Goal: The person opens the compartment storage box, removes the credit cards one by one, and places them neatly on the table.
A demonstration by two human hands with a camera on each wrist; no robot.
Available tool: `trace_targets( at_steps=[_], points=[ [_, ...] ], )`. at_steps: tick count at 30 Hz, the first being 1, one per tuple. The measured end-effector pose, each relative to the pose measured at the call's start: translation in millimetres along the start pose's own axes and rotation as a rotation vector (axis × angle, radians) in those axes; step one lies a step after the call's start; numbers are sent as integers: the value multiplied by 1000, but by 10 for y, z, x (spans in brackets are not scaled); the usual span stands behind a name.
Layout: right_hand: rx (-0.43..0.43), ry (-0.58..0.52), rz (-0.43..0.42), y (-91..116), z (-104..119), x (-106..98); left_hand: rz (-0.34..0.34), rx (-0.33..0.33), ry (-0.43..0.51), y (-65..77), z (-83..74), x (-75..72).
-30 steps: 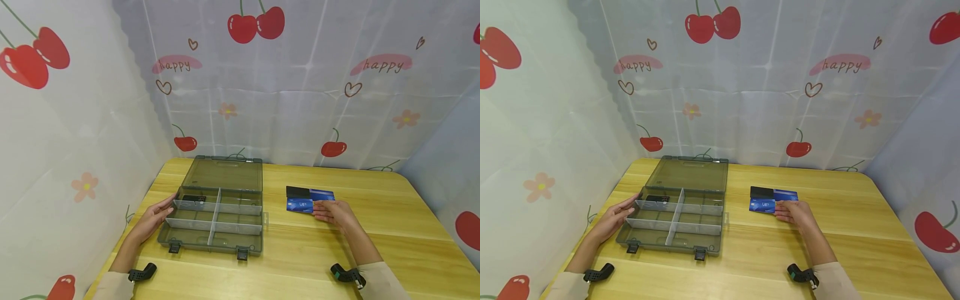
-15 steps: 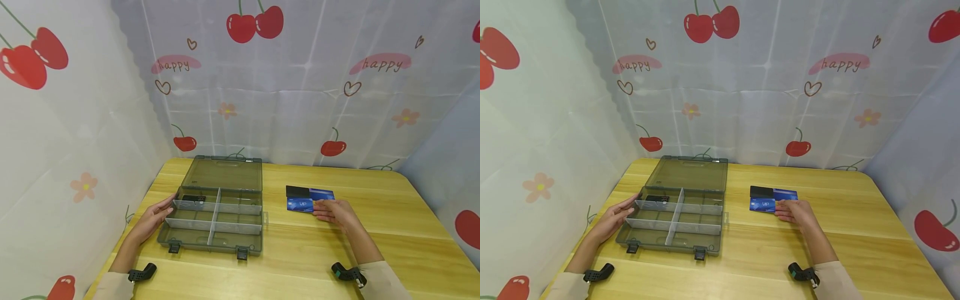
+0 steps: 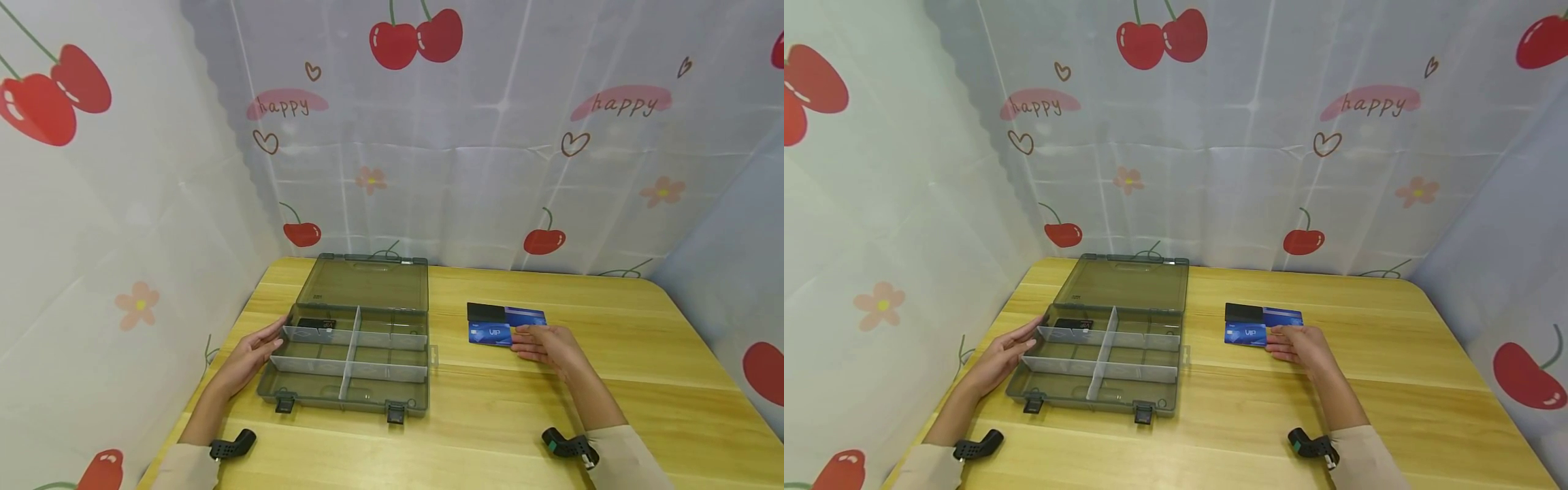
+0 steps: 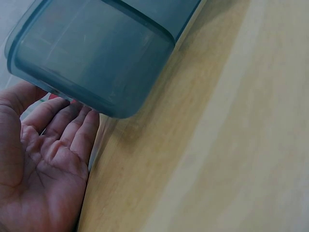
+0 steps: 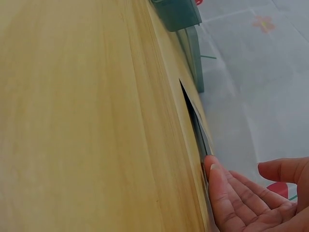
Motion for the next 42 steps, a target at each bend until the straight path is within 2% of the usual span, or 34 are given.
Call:
trace_targets(
  at_steps=[13,20,24,27,37,42],
  points=[
    [-28,20,39,-15,-29,-31,-3,0,9,-3,5,-1],
    [-31,16,31,-1,-21,-33,-3,-3,14,1,3,1],
    [-51,-7,27,-7,-2,-45,-4,1,16,1,2,5],
    [-97,-6,26,-3,32,-45,1,10,18,-3,-2,4],
    [-221,66,-11,43,198,69,-15,7,9,4,1,-53],
    [-268,203,-43,147,186,100,4,-10,14,-9,7,-9]
  ],
)
Point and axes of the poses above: each hand's wrist, its own y-axis away from the middle knuckle, its own x-axis out of the palm, z = x × y, the point moved 2 cm from there along -y, towards the middle knuckle, and after that the axes turned 9 degrees about -y, right-handed, at the moved point
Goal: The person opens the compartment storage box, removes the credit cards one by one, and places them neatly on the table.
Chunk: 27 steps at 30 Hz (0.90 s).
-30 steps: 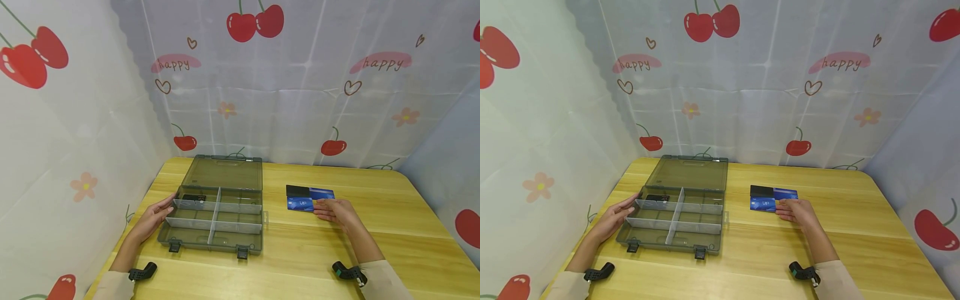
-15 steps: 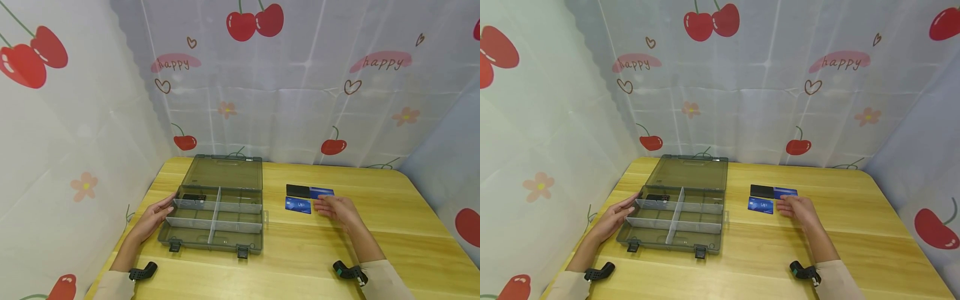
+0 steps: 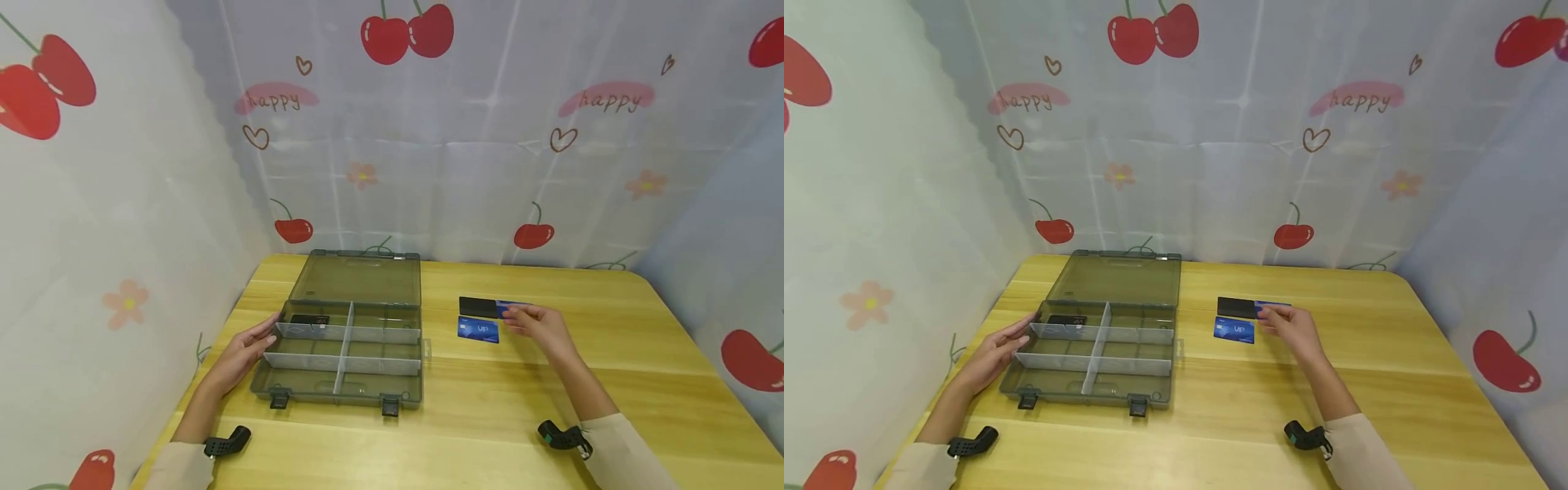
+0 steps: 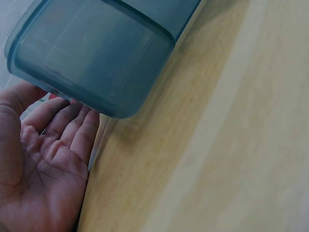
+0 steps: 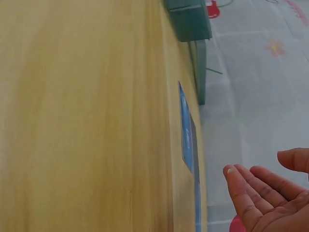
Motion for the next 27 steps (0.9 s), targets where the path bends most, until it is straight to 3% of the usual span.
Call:
trace_targets(
  at_steps=[14,19,27],
  points=[
    [-184,406,38,100,-73,92,-1,6,16,4,-9,22],
    [-235,443,63,148,-81,128,2,16,26,0,-9,27],
    [-241,472,112,147,-105,184,-6,15,9,-3,6,10]
  ],
)
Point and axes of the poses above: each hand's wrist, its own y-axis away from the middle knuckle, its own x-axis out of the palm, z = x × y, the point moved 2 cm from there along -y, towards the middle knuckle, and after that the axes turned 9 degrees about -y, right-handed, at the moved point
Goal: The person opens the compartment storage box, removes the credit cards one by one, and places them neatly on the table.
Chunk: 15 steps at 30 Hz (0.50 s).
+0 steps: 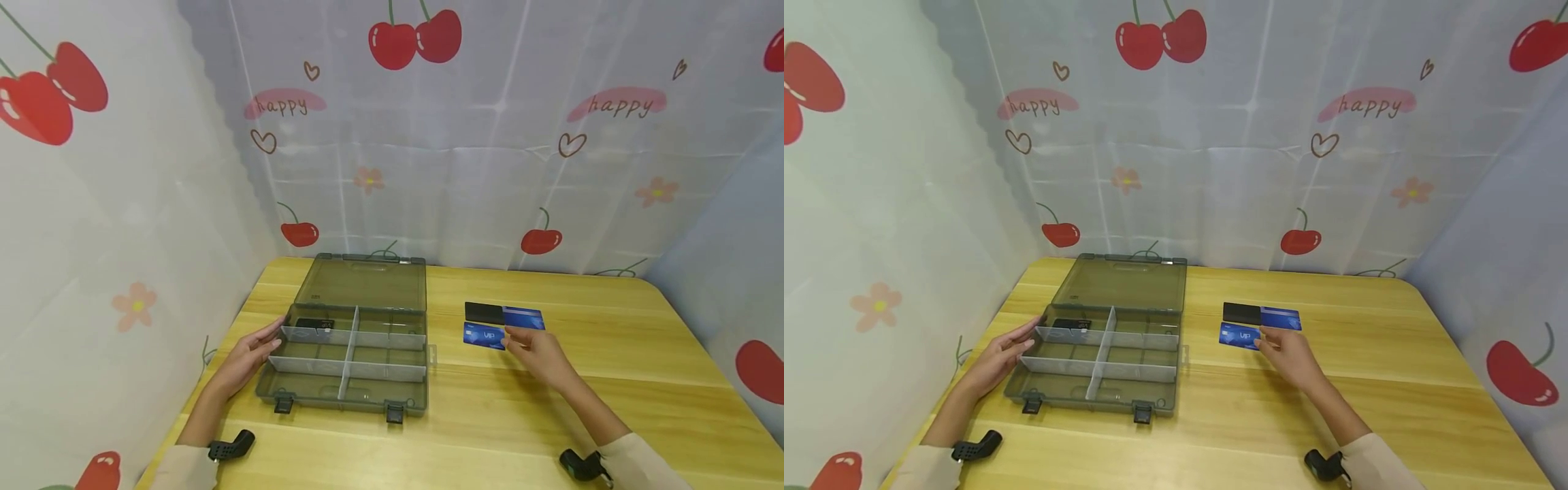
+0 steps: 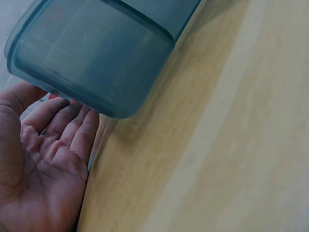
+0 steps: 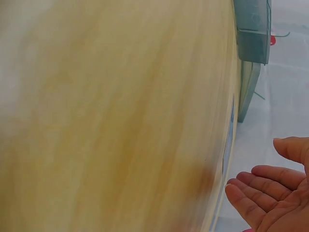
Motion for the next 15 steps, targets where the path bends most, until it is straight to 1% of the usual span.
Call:
trace_targets(
  at_steps=[5,9,15],
  points=[
    [6,28,19,14,-16,31,-2,1,-3,-4,-7,-1],
    [-10,96,39,27,0,52,-2,-3,-3,-5,-16,1],
    [-32,158,71,52,-11,79,-2,-5,-1,5,-21,6]
  ],
)
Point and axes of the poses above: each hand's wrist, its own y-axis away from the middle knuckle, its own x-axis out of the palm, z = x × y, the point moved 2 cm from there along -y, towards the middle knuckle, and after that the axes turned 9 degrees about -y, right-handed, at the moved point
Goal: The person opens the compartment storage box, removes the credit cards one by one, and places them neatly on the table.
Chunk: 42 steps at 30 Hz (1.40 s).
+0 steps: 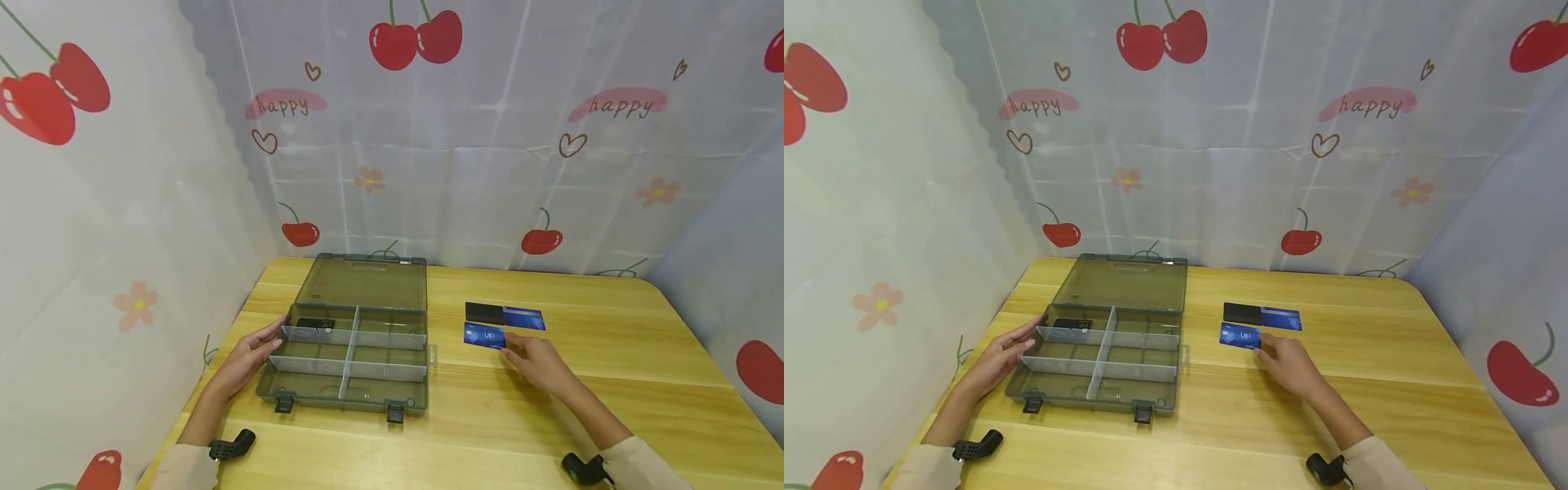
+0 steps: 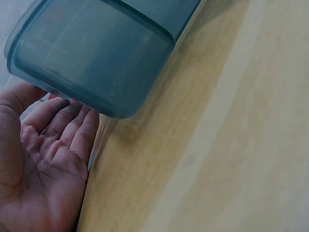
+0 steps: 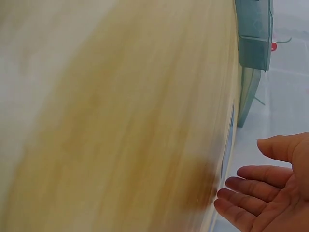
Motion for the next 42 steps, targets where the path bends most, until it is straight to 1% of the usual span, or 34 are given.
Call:
trace_targets(
  at_steps=[3,6,11,16,25,35,42],
  points=[
    [-36,29,6,11,-21,11,2,0,2,5,0,6],
    [-52,48,30,20,-27,14,4,2,5,0,1,8],
    [-52,98,69,31,16,7,6,5,11,-13,5,2],
    [-59,142,68,25,40,15,3,9,13,-12,14,3],
    [-23,167,115,6,37,51,4,12,7,1,23,8],
    [10,185,135,-23,30,44,10,16,18,1,1,9],
    [9,193,141,-31,41,45,8,14,15,12,-5,4]
  ],
)
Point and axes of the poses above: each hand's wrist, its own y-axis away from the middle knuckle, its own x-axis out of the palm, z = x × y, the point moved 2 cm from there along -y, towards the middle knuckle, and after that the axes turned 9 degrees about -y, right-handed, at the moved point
